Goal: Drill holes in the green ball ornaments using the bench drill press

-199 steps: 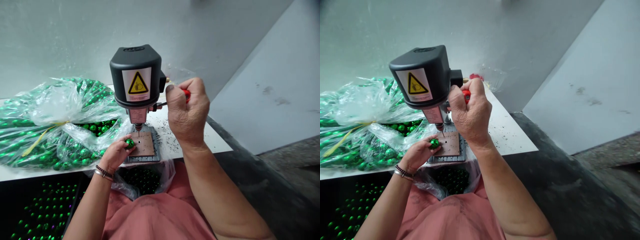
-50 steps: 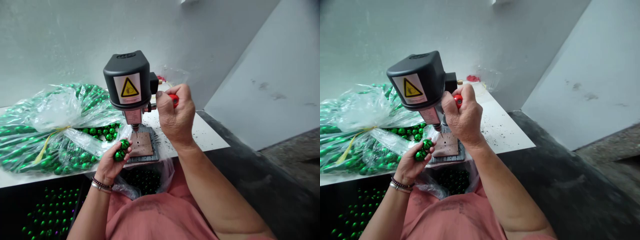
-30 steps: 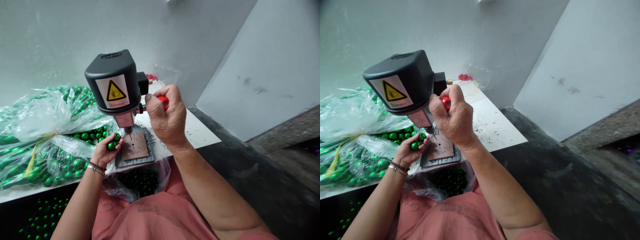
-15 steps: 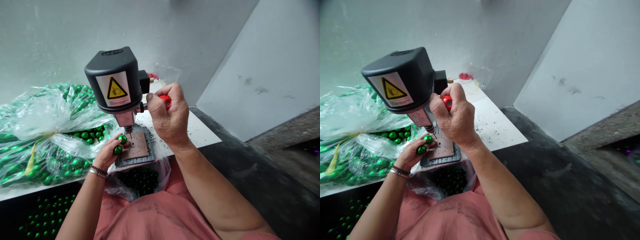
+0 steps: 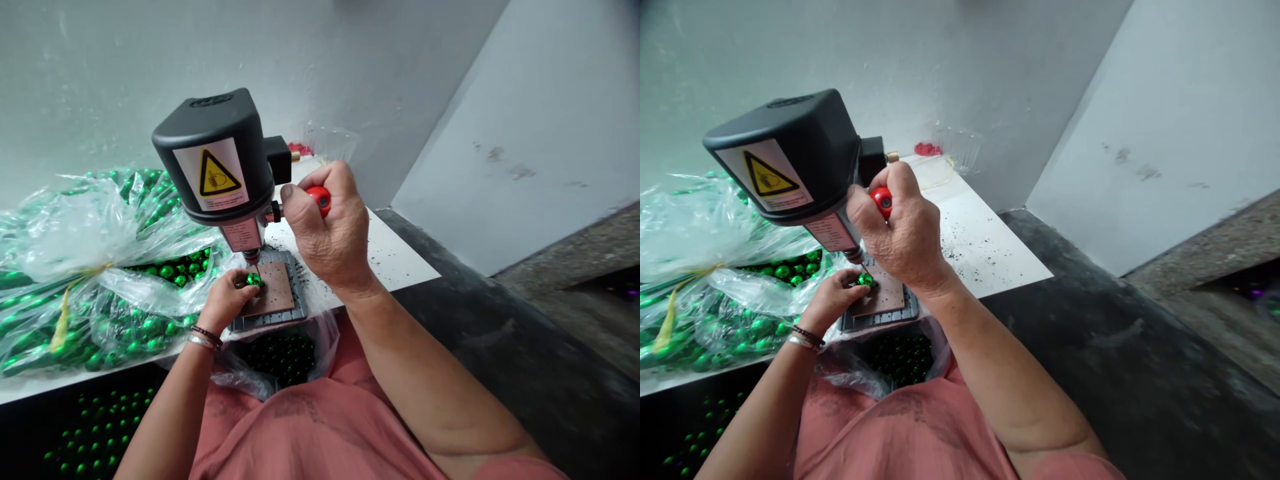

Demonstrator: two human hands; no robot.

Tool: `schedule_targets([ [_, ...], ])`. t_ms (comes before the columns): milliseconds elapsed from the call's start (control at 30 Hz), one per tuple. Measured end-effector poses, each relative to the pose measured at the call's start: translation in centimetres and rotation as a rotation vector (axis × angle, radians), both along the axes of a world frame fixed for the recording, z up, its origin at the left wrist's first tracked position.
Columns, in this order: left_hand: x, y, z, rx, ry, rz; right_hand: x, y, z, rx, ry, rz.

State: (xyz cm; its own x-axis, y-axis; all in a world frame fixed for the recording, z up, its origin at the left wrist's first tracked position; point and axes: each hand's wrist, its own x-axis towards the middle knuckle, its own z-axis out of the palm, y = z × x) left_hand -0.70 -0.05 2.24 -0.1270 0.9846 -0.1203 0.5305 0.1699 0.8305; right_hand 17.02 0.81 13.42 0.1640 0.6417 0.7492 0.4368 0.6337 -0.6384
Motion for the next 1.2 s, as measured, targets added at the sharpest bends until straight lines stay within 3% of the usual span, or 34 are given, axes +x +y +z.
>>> schedule_targets([
  [467, 1.0, 0.6, 0.1, 0.021, 0.38, -0.131, 0.0, 0.3, -0.3, 0.119, 0.051, 0.051],
  [833, 1.0, 0.6, -0.2, 0.061, 0.445, -0.165, 0.2, -0.1, -0.6, 0.082, -0.001, 0.015],
  [1033, 1.2, 0.3, 0.0, 0.062, 0.469, -0.164, 0.5, -0.9, -2.2, 0.214, -0.111, -0.088],
  [1200, 1.2, 0.2, -0.1, 0.083, 0.431, -0.178, 0.2, -1.4, -3.4, 0.232, -0.128, -0.175],
])
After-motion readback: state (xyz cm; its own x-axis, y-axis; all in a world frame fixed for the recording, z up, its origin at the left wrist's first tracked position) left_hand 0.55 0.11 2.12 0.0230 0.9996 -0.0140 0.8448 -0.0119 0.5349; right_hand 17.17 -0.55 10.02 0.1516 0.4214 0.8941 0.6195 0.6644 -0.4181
